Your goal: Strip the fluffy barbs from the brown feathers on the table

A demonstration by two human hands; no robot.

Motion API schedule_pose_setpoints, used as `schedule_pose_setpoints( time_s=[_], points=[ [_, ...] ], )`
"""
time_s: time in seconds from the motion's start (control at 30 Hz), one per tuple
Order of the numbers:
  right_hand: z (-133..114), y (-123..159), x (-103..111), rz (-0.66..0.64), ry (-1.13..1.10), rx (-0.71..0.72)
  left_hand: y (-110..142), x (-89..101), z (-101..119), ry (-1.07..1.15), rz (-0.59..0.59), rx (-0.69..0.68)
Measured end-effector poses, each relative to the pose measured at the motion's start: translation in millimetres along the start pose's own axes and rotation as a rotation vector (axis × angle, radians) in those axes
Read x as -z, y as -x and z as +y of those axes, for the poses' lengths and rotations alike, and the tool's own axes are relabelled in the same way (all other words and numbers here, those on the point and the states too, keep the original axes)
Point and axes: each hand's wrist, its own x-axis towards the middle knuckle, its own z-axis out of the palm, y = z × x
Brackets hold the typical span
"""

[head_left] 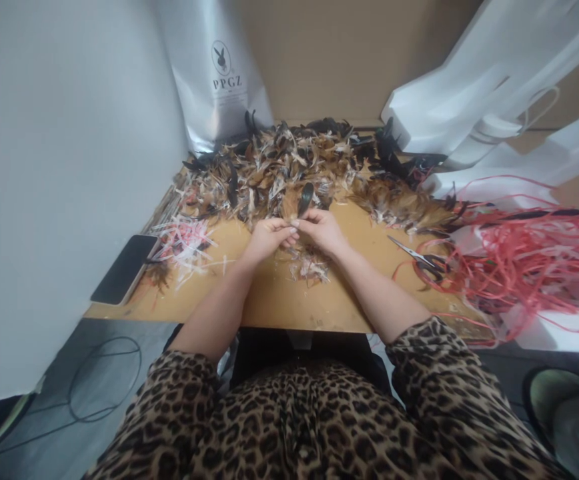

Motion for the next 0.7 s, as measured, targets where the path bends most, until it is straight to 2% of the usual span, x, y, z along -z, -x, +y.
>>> schedule_pose_setpoints(
  time_s=[0.17, 0.23, 0.3, 0.47, 0.7],
  points=[
    [0.8, -1.0, -0.6, 0.041, -0.037, 0.024, 0.3, -0.1, 2.3, 0.157, 0.063, 0.048],
    [2.8, -1.1, -0.6, 0.056, 0.020, 0.066, -0.8, 1.2, 1.9, 0.238, 0.095, 0.069],
    [4.3, 0.1, -0.7, 0.068, 0.141, 0.159, -2.2, 3.1, 1.4, 0.313, 0.117, 0.082],
    [4.3, 6.1, -0.8, 0.044, 0.563, 0.511, -2.0, 4.0, 1.7, 0.386, 0.121, 0.123],
    [4.6, 4.5, 4.4, 0.034, 0.949, 0.627, 4.0, -0.9, 8.0, 0.351, 0.095, 0.203]
  ],
)
